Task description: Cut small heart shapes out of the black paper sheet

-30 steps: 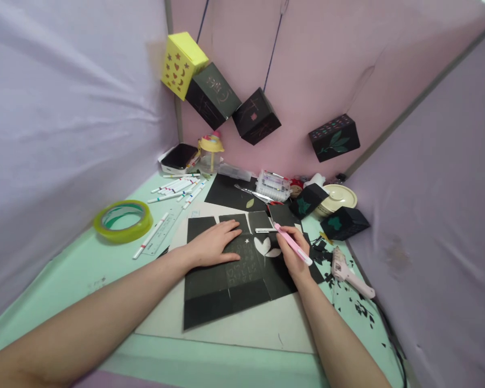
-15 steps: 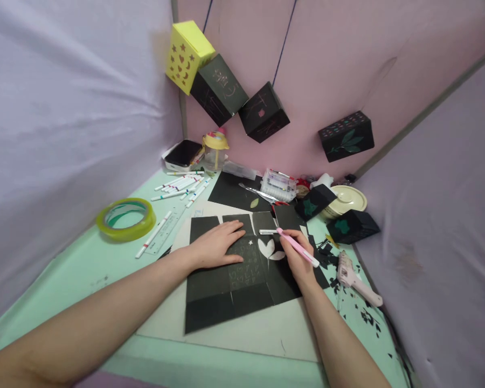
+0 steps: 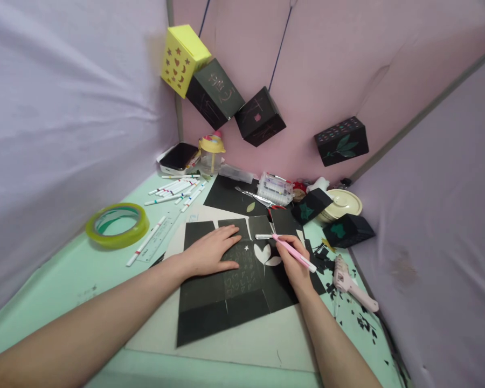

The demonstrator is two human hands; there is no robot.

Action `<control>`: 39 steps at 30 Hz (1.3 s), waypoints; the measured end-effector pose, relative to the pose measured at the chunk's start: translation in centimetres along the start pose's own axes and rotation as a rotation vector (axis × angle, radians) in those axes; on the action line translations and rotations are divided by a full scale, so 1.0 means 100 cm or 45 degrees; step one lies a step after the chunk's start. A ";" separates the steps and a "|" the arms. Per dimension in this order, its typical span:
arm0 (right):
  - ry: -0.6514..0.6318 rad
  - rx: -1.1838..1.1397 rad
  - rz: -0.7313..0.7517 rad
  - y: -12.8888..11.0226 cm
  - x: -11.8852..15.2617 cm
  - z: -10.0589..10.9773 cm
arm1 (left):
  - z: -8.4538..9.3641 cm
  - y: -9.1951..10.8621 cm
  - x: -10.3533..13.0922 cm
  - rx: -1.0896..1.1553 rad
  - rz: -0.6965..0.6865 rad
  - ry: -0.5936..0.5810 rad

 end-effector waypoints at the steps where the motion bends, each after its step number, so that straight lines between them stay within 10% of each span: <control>1: -0.002 -0.004 -0.001 0.000 0.000 0.000 | 0.000 0.000 0.000 0.000 0.002 -0.001; 39: -0.032 0.001 -0.026 0.003 -0.001 -0.001 | 0.001 0.000 0.001 0.048 0.005 0.005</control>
Point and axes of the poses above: each hand's wrist, its own x-axis away from the middle knuckle, its own z-axis out of the back of the hand, y = z × x, the point moved 10 cm from there along -x, towards the middle knuckle, and after that the axes turned 1 degree about z, right-handed, at the moved point
